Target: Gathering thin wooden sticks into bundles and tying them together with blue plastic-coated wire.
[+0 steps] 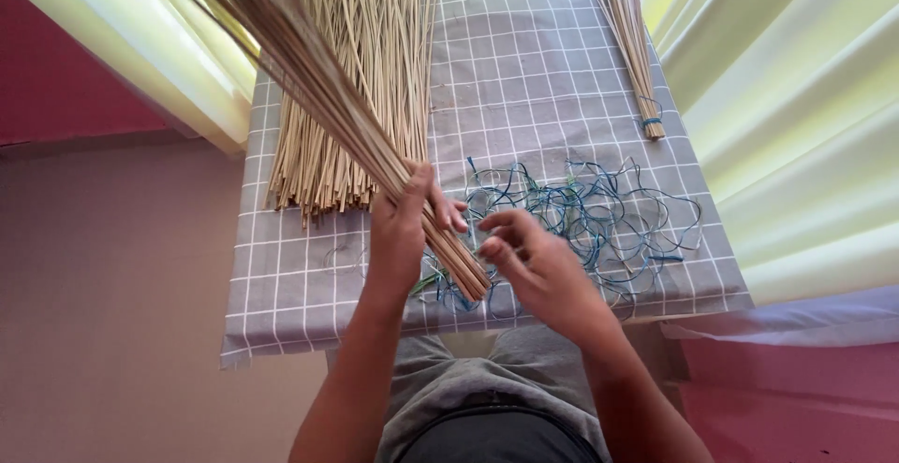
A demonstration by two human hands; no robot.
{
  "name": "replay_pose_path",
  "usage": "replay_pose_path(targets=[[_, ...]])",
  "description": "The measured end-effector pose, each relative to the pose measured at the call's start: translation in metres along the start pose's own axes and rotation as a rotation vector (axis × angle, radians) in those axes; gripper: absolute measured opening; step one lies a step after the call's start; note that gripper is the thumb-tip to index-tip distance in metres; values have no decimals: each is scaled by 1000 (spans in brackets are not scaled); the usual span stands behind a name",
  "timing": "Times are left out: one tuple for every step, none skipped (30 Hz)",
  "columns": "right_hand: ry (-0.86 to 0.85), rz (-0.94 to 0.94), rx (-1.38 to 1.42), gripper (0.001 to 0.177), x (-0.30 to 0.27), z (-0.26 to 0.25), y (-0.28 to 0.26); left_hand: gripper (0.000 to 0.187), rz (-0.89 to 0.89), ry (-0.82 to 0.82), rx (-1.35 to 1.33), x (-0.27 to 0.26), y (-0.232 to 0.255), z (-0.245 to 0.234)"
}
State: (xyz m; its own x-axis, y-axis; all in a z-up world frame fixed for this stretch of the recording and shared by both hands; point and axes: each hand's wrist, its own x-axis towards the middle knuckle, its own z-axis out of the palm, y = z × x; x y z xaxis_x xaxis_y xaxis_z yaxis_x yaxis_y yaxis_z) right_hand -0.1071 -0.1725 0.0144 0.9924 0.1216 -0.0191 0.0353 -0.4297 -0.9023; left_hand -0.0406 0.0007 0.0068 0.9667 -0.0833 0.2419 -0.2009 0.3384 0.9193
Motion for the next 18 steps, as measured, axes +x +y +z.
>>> replay_pose_path(targets=[[3, -1, 3, 42, 4, 12, 16, 24, 1, -4, 3, -1, -5, 5], [-171, 36, 317, 52, 8, 25, 32, 26, -11, -42, -30, -1, -10, 10], [-347, 68, 627, 64, 14, 37, 48, 27, -15, -79, -63, 0, -15, 15], [-346, 60, 626, 64, 13, 38, 38, 27, -8, -83, -61, 1, -12, 19], [-328, 50, 729, 38, 11, 40, 30, 30, -15, -123, -38, -1, -10, 22], [-308, 40, 833, 14, 8, 41, 22, 33, -23, -163, -14, -2, -8, 25], [-309, 38, 835, 14, 9, 46, 31, 33, -23, -164, -12, 0, -6, 23], [-257, 12, 841, 13, 11, 51, 40, 32, -44, -201, 75, 2, -4, 21], [-206, -13, 845, 19, 12, 55, 49, 32, -65, -236, 160, 3, -2, 18], [-207, -14, 846, 19, 12, 55, 46, 32, -64, -236, 161, 6, 0, 15], [-131, -4, 816, 15, 13, 55, 42, 32, -121, -228, 227, 10, 3, 12], [-55, 6, 786, 11, 13, 54, 38, 43, -178, -220, 292, 14, 5, 10], [-55, 2, 789, 11, 11, 53, 35, 43, -176, -222, 296, 16, 8, 5], [39, 48, 544, 10, 9, 52, 32, 57, -217, -162, 348, 19, 11, 1], [132, 92, 298, 14, 8, 51, 29, 70, -257, -102, 398, 22, 15, -3], [133, 89, 301, 14, 10, 54, 28, 70, -254, -103, 402, 27, 17, -1], [161, 81, 127, 21, 9, 58, 27, 72, -283, -100, 521, 30, 18, 0], [188, 73, -47, 30, 9, 62, 27, 73, -311, -96, 639, 33, 20, 1]])
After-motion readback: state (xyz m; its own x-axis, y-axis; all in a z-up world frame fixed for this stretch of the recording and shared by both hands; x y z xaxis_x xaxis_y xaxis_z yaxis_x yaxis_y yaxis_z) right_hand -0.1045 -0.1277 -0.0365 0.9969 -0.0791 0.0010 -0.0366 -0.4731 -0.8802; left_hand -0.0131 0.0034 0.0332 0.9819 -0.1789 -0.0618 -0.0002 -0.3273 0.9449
